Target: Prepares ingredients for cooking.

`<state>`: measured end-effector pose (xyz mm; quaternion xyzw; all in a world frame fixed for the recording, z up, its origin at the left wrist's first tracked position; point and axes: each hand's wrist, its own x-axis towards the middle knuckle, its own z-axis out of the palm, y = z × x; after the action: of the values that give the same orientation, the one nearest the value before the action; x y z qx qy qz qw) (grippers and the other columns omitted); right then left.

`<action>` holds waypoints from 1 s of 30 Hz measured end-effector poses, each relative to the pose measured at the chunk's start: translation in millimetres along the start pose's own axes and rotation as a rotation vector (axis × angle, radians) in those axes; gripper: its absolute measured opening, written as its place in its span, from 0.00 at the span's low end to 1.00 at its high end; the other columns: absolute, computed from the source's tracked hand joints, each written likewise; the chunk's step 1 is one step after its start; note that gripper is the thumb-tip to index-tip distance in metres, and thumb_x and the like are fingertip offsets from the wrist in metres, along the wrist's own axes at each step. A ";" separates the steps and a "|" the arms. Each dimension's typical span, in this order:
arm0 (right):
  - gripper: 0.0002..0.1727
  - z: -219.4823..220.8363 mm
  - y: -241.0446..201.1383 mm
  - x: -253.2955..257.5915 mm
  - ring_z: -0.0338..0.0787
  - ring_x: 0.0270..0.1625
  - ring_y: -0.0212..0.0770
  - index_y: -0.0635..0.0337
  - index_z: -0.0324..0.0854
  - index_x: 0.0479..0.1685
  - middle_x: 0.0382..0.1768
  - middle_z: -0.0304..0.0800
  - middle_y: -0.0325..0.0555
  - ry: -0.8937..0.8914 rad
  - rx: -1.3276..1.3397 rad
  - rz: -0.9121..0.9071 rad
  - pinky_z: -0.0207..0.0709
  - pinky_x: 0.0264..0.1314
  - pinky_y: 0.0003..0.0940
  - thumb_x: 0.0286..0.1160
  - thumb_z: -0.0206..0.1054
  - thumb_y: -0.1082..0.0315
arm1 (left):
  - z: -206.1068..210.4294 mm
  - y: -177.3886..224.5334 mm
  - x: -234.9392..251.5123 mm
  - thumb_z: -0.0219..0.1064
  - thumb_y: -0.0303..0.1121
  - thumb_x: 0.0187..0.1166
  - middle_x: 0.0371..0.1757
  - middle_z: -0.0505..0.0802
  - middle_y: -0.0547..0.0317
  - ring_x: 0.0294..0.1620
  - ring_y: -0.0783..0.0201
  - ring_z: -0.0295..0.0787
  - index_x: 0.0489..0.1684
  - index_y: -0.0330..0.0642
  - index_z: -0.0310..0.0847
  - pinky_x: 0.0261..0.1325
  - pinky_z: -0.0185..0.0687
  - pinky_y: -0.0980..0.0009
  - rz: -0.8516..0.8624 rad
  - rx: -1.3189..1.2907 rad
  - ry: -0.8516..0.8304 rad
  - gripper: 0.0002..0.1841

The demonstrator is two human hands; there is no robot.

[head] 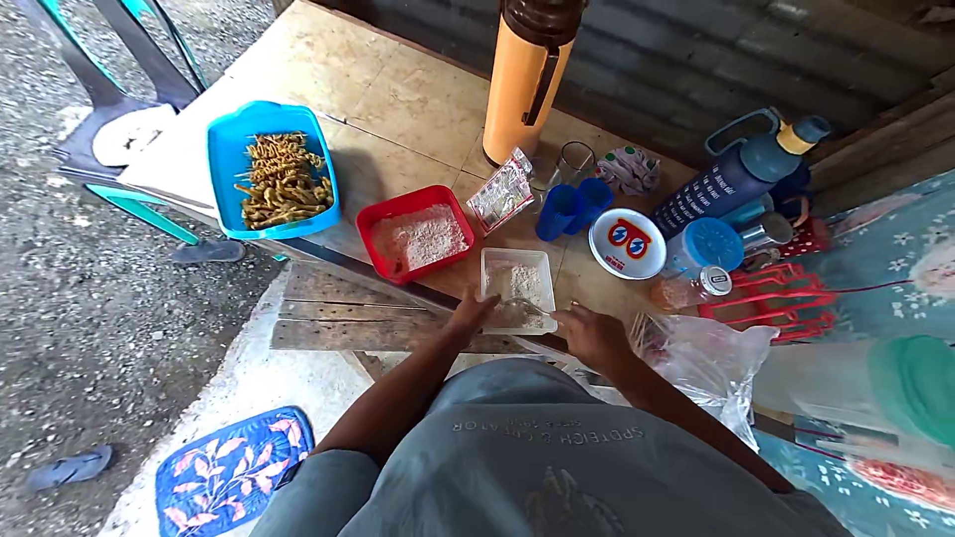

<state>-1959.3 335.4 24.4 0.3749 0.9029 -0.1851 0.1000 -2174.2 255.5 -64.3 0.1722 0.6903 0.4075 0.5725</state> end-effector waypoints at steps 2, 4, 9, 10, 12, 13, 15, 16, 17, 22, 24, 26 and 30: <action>0.19 -10.3 8.3 -10.9 0.94 0.57 0.63 0.56 0.89 0.67 0.58 0.93 0.60 0.082 0.074 -0.007 0.83 0.57 0.66 0.91 0.54 0.66 | -1.2 1.0 -6.2 0.57 0.45 0.92 0.81 0.75 0.30 0.76 0.38 0.78 0.98 0.53 0.34 0.75 0.73 0.42 0.069 0.087 -0.019 0.39; 0.18 -15.3 14.9 -18.3 0.95 0.57 0.60 0.59 0.91 0.63 0.56 0.95 0.58 0.232 0.205 -0.035 0.84 0.59 0.63 0.89 0.56 0.68 | -14.7 -1.0 -17.7 0.53 0.44 0.94 0.86 0.71 0.33 0.84 0.41 0.72 0.98 0.53 0.33 0.83 0.65 0.43 0.154 0.122 -0.012 0.37; 0.17 -12.7 23.1 -29.6 0.95 0.49 0.48 0.59 0.93 0.58 0.49 0.97 0.52 0.466 0.384 -0.122 0.88 0.54 0.51 0.87 0.57 0.68 | -5.8 -2.6 -27.9 0.46 0.44 0.96 0.86 0.72 0.35 0.84 0.46 0.72 0.98 0.50 0.36 0.84 0.66 0.47 0.221 0.068 -0.018 0.34; 0.17 -15.2 25.5 -32.0 0.95 0.48 0.49 0.59 0.93 0.58 0.48 0.97 0.52 0.483 0.370 -0.108 0.87 0.54 0.52 0.86 0.58 0.68 | -3.8 -1.3 -26.5 0.47 0.44 0.96 0.86 0.73 0.36 0.83 0.46 0.74 0.98 0.52 0.35 0.84 0.67 0.48 0.231 0.086 -0.042 0.34; 0.17 -22.8 31.0 -37.2 0.96 0.48 0.50 0.58 0.93 0.58 0.48 0.97 0.53 0.501 0.339 -0.064 0.87 0.54 0.54 0.86 0.57 0.69 | -10.3 1.9 -29.5 0.47 0.43 0.96 0.85 0.73 0.35 0.83 0.47 0.74 0.98 0.49 0.37 0.84 0.67 0.49 0.230 0.098 -0.046 0.33; 0.17 -24.5 32.7 -38.5 0.95 0.48 0.50 0.59 0.93 0.58 0.48 0.97 0.53 0.499 0.335 -0.049 0.87 0.54 0.54 0.86 0.57 0.69 | -14.3 3.0 -31.5 0.47 0.42 0.96 0.86 0.72 0.35 0.83 0.47 0.73 0.98 0.47 0.36 0.84 0.66 0.50 0.218 0.095 -0.039 0.34; 0.17 -22.3 32.7 -35.6 0.95 0.48 0.53 0.59 0.93 0.58 0.48 0.96 0.55 0.472 0.318 -0.031 0.86 0.53 0.57 0.86 0.58 0.69 | -11.7 3.9 -30.8 0.47 0.43 0.96 0.85 0.73 0.35 0.82 0.47 0.74 0.98 0.49 0.35 0.83 0.68 0.50 0.186 0.097 -0.031 0.34; 0.17 -19.0 31.9 -32.9 0.96 0.49 0.55 0.59 0.93 0.58 0.48 0.96 0.56 0.447 0.296 -0.023 0.86 0.53 0.59 0.86 0.58 0.69 | -7.8 1.7 -27.8 0.47 0.43 0.96 0.85 0.72 0.35 0.83 0.47 0.73 0.98 0.50 0.35 0.84 0.66 0.49 0.180 0.096 -0.039 0.34; 0.17 -16.2 30.5 -28.9 0.96 0.50 0.58 0.59 0.93 0.58 0.48 0.96 0.57 0.424 0.262 -0.005 0.86 0.53 0.61 0.86 0.58 0.69 | -5.6 0.5 -23.9 0.47 0.44 0.96 0.86 0.71 0.36 0.84 0.46 0.72 0.98 0.51 0.36 0.85 0.65 0.48 0.177 0.095 -0.046 0.34; 0.19 -11.4 11.0 18.9 0.91 0.62 0.66 0.57 0.85 0.72 0.61 0.91 0.61 0.123 0.153 0.200 0.80 0.62 0.68 0.91 0.55 0.68 | -7.4 8.5 -16.2 0.47 0.45 0.96 0.88 0.71 0.38 0.86 0.46 0.70 0.99 0.54 0.35 0.86 0.62 0.47 0.173 0.177 -0.065 0.34; 0.21 2.4 2.1 35.4 0.91 0.62 0.66 0.54 0.81 0.76 0.65 0.90 0.61 0.081 0.146 0.196 0.81 0.60 0.68 0.91 0.53 0.68 | -3.0 10.5 -11.0 0.47 0.46 0.96 0.86 0.72 0.38 0.85 0.45 0.72 0.99 0.55 0.35 0.84 0.64 0.46 0.199 0.193 -0.063 0.34; 0.21 14.9 0.5 37.0 0.93 0.60 0.64 0.53 0.82 0.76 0.63 0.91 0.59 0.084 0.151 0.108 0.83 0.59 0.66 0.92 0.52 0.67 | -3.7 9.2 -1.8 0.48 0.46 0.95 0.88 0.71 0.40 0.85 0.46 0.71 0.99 0.56 0.36 0.85 0.63 0.45 0.228 0.186 -0.053 0.34; 0.19 14.3 22.5 8.1 0.95 0.56 0.62 0.52 0.89 0.67 0.57 0.94 0.57 0.126 0.113 -0.015 0.85 0.55 0.66 0.89 0.56 0.68 | -14.0 0.4 24.8 0.49 0.48 0.95 0.85 0.75 0.39 0.83 0.42 0.74 0.98 0.62 0.37 0.82 0.65 0.39 0.216 0.191 -0.038 0.34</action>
<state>-1948.3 349.4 2.9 0.3843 0.8982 -0.2125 0.0203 -2194.4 268.1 -79.9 0.3068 0.6925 0.3959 0.5192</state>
